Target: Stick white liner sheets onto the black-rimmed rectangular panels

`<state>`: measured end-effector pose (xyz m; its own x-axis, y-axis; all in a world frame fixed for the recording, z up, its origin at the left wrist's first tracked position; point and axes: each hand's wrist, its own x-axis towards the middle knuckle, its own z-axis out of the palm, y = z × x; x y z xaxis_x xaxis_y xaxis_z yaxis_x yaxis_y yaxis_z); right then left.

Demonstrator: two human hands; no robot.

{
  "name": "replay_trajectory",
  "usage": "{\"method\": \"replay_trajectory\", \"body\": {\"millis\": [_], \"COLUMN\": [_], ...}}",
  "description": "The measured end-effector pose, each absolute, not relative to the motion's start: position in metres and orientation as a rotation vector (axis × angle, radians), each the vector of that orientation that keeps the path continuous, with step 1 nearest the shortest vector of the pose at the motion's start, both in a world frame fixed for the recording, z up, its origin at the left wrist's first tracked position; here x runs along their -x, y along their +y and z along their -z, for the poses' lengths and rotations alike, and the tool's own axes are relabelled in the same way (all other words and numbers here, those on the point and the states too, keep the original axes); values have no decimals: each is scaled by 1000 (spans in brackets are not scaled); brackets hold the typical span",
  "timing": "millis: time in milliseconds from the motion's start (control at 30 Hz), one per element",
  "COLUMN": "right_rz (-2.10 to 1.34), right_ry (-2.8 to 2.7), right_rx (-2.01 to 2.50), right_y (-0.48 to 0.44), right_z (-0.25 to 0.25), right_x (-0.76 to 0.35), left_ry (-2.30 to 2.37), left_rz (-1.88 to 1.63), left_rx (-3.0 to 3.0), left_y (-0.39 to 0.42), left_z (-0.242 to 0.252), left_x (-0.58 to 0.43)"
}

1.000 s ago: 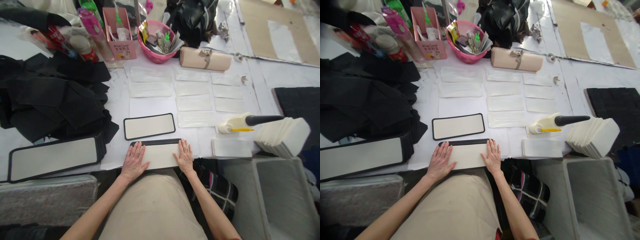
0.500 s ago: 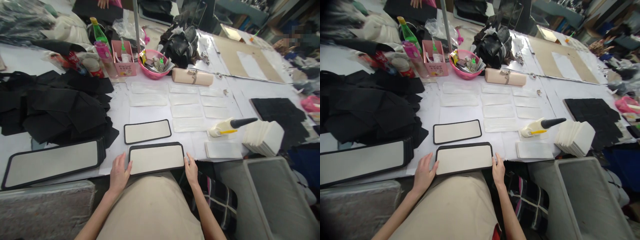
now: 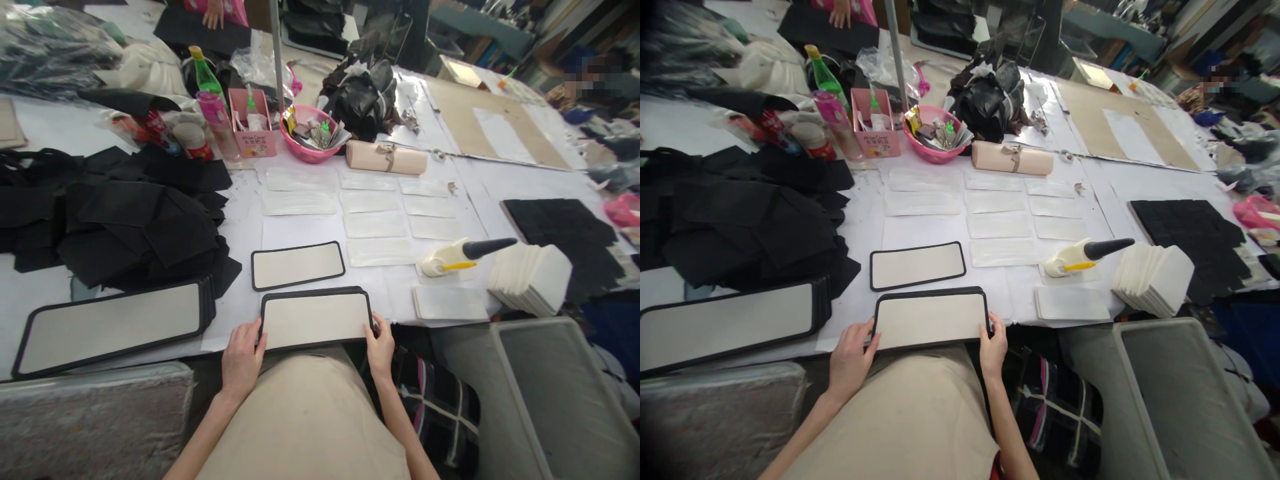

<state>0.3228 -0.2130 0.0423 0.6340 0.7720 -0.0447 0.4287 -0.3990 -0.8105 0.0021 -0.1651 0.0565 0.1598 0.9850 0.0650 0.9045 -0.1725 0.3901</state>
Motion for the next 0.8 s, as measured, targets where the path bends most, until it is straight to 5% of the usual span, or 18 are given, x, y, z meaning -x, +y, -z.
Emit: {"method": "replay_trajectory", "body": {"millis": [433,800], "right_rz": [-802,-640], "right_ry": [-749,-1307], "right_rx": [1765,1943], "right_y": [-140,-7], "right_z": [-91,-11], "right_x": [-329,-326], "left_ry": [1630,1762], "left_rz": [-943,-991], "left_rx": [-972,-973], "left_y": [-121,-15], "left_z": [-85,-18], "left_x": [4,8]}}
